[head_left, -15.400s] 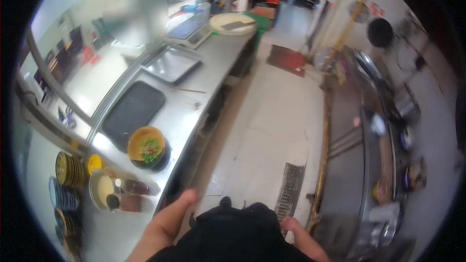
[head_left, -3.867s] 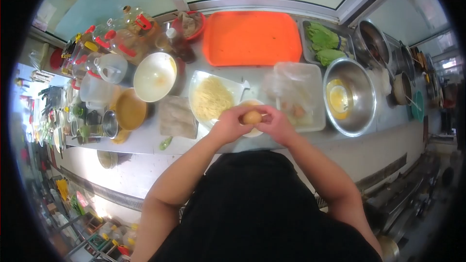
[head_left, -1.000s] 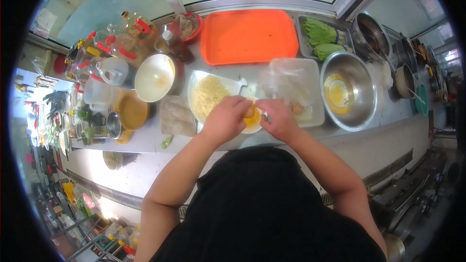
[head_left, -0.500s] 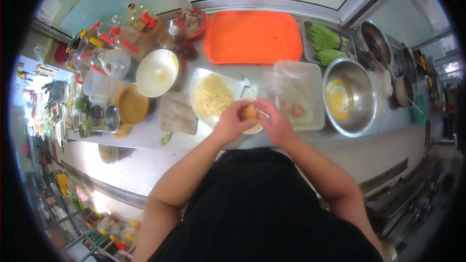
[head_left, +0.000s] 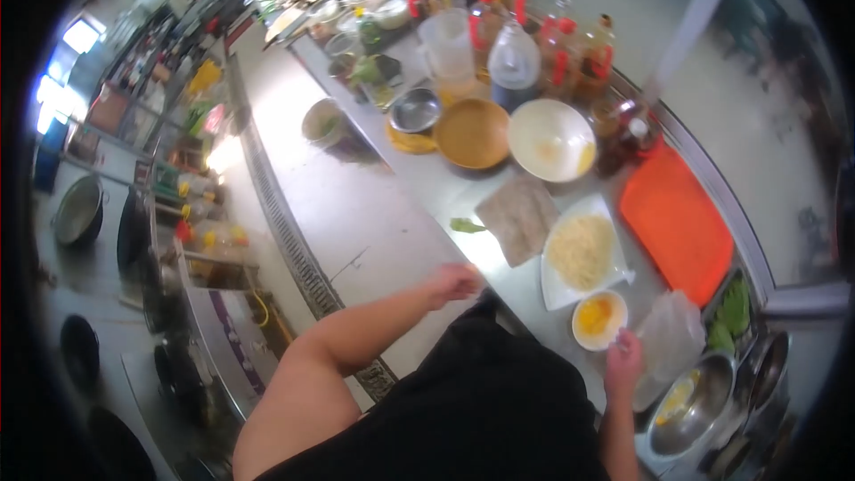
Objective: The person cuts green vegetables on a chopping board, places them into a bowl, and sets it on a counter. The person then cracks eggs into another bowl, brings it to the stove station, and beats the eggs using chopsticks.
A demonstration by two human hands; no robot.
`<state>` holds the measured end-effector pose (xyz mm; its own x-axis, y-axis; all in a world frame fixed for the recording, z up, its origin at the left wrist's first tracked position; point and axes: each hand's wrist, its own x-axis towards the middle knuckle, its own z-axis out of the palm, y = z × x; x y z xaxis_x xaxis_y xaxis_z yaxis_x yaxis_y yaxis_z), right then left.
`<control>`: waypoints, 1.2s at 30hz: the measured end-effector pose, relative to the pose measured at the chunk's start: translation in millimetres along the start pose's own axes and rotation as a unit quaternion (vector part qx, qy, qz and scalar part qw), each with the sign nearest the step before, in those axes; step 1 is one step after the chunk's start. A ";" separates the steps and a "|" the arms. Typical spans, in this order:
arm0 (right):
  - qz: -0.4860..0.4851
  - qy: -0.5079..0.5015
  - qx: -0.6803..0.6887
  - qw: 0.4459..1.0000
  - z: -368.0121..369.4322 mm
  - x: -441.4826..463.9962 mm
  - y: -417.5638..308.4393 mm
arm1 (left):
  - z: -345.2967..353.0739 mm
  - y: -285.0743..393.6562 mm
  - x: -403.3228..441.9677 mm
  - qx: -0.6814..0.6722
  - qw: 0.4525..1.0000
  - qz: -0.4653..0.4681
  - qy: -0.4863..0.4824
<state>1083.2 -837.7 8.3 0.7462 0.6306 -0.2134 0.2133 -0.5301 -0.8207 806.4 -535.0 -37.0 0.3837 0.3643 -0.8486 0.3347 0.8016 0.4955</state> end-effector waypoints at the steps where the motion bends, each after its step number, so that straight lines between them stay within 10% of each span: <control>1: -0.012 -0.009 -0.001 1.000 0.9 1.8 -4.9 | -41.4 -2.9 15.4 -0.060 0.998 0.014 0.012; 5: 0.023 -0.030 -0.029 0.999 12.6 12.9 -27.5 | -217.0 87.6 39.3 -0.229 0.909 0.289 0.194; 9: 0.009 -0.038 -0.021 0.999 27.8 20.0 -50.7 | -316.1 182.4 9.0 -0.174 0.900 0.266 0.297; 16: 0.031 -0.015 -0.028 0.999 27.8 15.8 -37.6 | -178.7 98.4 72.1 -0.040 0.852 0.325 0.408; 23: -0.166 0.204 -0.227 0.938 -52.1 6.1 -27.6 | 17.0 60.8 27.5 0.156 0.849 0.498 0.084; 29: -0.006 0.307 -0.135 0.942 -88.2 6.2 20.4 | 161.8 58.8 -29.2 0.451 0.723 0.489 -0.189; 32: -0.018 0.179 -0.239 0.954 -77.4 -0.9 45.4 | 234.7 34.4 -34.6 0.530 0.559 0.552 -0.320; 35: 0.095 0.004 -0.198 0.976 -77.5 -8.0 29.9 | 303.1 9.5 -38.6 0.526 0.523 0.575 -0.345; 36: 0.091 -0.062 -0.207 0.972 -78.0 -10.5 29.4 | 322.8 -1.0 -23.7 0.547 0.419 0.650 -0.321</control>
<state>1130.8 -904.1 27.8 0.7190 0.5555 -0.4177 0.3404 -0.8054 -0.4852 1074.7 -697.5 42.5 0.8882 -0.3282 0.3214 -0.4571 -0.7009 0.5476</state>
